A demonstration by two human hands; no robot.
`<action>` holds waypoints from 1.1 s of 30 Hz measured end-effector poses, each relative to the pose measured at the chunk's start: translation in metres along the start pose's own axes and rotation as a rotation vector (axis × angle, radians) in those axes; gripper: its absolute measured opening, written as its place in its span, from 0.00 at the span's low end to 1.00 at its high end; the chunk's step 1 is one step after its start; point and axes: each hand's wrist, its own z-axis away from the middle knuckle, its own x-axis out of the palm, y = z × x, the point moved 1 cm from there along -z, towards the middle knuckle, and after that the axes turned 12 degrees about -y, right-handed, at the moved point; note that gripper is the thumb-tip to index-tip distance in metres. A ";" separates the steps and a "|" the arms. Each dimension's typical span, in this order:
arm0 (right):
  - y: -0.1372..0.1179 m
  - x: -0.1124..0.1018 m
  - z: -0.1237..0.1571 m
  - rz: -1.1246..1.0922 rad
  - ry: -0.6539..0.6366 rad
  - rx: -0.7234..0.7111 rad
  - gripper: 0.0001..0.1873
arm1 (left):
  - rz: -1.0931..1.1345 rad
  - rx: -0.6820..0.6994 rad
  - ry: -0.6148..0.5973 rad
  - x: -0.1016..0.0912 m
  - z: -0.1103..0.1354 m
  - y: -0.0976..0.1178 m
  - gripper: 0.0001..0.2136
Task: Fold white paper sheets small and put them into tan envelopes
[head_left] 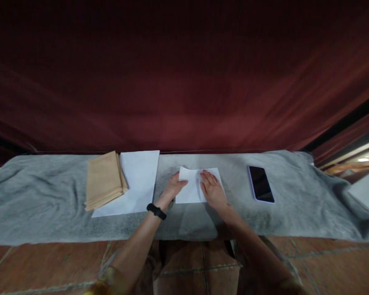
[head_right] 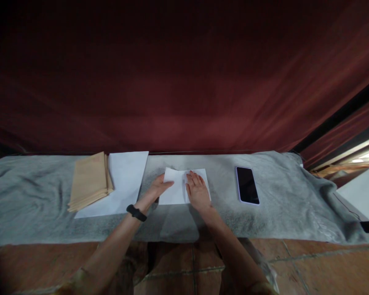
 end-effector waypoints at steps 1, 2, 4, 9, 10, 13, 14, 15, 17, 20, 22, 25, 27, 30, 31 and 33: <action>0.000 0.002 0.000 0.027 -0.012 0.005 0.25 | -0.063 -0.004 0.016 -0.002 -0.001 0.001 0.14; 0.000 0.004 0.000 0.051 -0.021 0.018 0.26 | -0.142 -0.013 0.042 -0.004 -0.001 0.002 0.16; 0.000 0.007 0.000 0.093 -0.030 0.055 0.26 | -0.323 -0.040 0.102 -0.007 0.001 0.007 0.20; -0.002 0.012 0.000 0.159 -0.019 0.086 0.28 | -0.765 0.005 0.358 0.007 0.018 0.021 0.30; -0.003 0.013 0.000 0.163 -0.013 0.088 0.28 | -0.855 0.061 0.404 0.014 0.021 0.022 0.29; -0.003 0.014 0.001 0.163 -0.009 0.095 0.28 | -1.043 0.238 0.334 0.038 0.024 0.018 0.27; -0.003 0.015 0.001 0.162 -0.012 0.096 0.28 | -1.072 0.263 0.265 0.045 0.023 0.015 0.26; -0.002 0.016 0.002 0.162 -0.014 0.097 0.28 | -1.089 0.266 0.199 0.051 0.022 0.011 0.26; -0.001 0.017 0.002 0.168 -0.010 0.099 0.28 | -1.109 0.239 0.127 0.059 0.020 0.003 0.28; 0.001 0.018 0.003 0.189 0.011 0.105 0.28 | -1.136 0.216 0.140 0.061 0.017 -0.004 0.30; 0.003 0.018 0.004 0.200 0.031 0.118 0.28 | -1.153 0.209 0.167 0.058 0.016 -0.006 0.32; 0.008 0.016 0.006 0.199 0.072 0.156 0.29 | -1.166 0.184 0.200 0.052 0.016 -0.008 0.33; 0.012 0.014 0.008 0.201 0.090 0.176 0.29 | -1.167 0.169 0.208 0.048 0.016 -0.010 0.34; 0.018 0.012 0.012 0.208 0.093 0.193 0.31 | -1.165 0.156 0.225 0.042 0.018 -0.013 0.35; 0.021 0.011 0.014 0.210 0.091 0.197 0.31 | -1.164 0.155 0.234 0.041 0.019 -0.014 0.35; 0.026 0.010 0.017 0.212 0.085 0.205 0.32 | -1.163 0.153 0.256 0.038 0.021 -0.016 0.35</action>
